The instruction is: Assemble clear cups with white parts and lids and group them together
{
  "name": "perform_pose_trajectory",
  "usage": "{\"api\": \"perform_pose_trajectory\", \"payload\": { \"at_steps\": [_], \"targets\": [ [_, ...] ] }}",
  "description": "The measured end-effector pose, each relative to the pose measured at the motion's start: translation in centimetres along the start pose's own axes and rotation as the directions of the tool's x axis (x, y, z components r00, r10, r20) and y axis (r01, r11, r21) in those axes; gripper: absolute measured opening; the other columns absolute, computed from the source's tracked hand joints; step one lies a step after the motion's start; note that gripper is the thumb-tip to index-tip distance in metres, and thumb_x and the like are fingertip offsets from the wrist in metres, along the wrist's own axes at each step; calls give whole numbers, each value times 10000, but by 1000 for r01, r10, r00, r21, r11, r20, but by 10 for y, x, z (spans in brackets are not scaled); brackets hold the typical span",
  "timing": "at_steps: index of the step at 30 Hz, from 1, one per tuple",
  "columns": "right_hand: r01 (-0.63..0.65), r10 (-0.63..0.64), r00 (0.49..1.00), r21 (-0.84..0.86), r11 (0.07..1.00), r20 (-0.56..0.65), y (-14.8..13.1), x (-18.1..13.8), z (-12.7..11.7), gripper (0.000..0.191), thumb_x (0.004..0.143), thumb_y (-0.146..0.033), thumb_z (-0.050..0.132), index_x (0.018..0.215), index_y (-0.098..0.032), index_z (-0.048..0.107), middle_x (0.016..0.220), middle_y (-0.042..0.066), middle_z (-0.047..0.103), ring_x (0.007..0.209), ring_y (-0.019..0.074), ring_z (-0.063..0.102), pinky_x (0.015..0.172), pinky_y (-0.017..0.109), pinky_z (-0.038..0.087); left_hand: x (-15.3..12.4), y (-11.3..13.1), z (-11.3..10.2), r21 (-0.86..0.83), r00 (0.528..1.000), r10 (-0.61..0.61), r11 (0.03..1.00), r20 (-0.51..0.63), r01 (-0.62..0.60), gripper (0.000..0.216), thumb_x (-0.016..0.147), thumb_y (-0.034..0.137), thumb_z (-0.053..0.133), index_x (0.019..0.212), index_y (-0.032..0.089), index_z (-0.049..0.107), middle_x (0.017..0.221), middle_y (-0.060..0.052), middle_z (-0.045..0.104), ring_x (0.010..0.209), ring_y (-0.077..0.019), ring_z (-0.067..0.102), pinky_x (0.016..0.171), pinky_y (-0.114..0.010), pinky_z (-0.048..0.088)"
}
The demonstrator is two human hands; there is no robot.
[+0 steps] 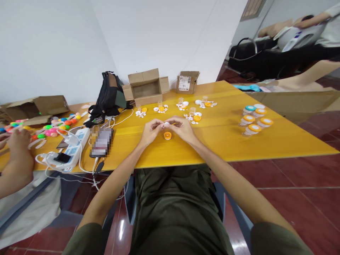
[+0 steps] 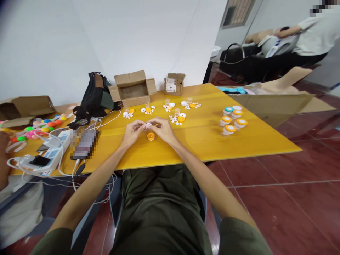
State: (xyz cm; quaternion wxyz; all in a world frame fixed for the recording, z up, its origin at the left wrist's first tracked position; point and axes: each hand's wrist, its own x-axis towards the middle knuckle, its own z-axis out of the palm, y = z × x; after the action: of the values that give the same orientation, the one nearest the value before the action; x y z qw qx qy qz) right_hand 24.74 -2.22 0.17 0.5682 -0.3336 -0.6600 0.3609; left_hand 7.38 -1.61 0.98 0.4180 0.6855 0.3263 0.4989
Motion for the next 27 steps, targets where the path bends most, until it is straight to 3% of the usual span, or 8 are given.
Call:
{"api": "perform_pose_trajectory", "payload": {
  "at_steps": [9,13,16,19,22,24,27],
  "targets": [
    [32,-32,999,-27,999,-3,-3,0,-1,355,767,-593,776,747,-239,772,784,39,744,749,203,692,668,328,533,-1,2,0,162,994,105,981,8,-105,313,887,487,683,815,182,686,799,-22,723,769,-160,667,744,-279,534],
    [-11,11,998,7,1000,-56,0,2,-2,359,743,-592,787,807,-239,766,823,35,759,789,207,699,725,345,556,-4,3,-2,217,996,92,972,10,-92,304,917,487,644,892,187,690,880,-41,748,785,-164,689,739,-276,537],
    [-72,74,995,34,997,-69,3,3,-8,404,710,-617,800,844,-238,755,846,33,765,808,209,701,751,352,570,-10,5,-6,353,993,107,928,53,-119,271,936,454,617,975,194,682,950,-48,752,732,-148,672,690,-263,519],
    [-115,116,993,25,993,-37,3,3,-16,434,689,-634,807,849,-235,748,834,34,766,794,210,704,732,348,568,-16,7,-9,533,981,88,830,171,-167,299,891,454,674,1066,211,666,1028,-41,742,683,-137,636,715,-277,520],
    [-107,108,994,-22,994,20,1,2,-23,393,711,-601,807,819,-227,753,811,36,772,773,207,707,727,341,559,-19,5,-8,622,968,19,763,250,-175,488,801,485,775,1191,232,629,1027,-33,729,727,-169,647,755,-298,523],
    [-95,99,992,-56,994,79,0,1,-25,366,726,-574,804,805,-219,761,798,38,776,753,203,702,707,331,550,-19,3,-7,602,962,-5,781,273,-167,575,748,467,826,1228,237,606,997,-33,722,776,-198,661,753,-302,519],
    [-81,96,980,-91,993,176,-3,-1,-24,346,740,-549,795,794,-208,771,775,34,774,721,195,687,676,314,532,-17,1,-6,493,956,-7,858,294,-145,528,726,381,845,1175,241,605,967,-28,710,786,-204,660,727,-296,512]
  ]
}}
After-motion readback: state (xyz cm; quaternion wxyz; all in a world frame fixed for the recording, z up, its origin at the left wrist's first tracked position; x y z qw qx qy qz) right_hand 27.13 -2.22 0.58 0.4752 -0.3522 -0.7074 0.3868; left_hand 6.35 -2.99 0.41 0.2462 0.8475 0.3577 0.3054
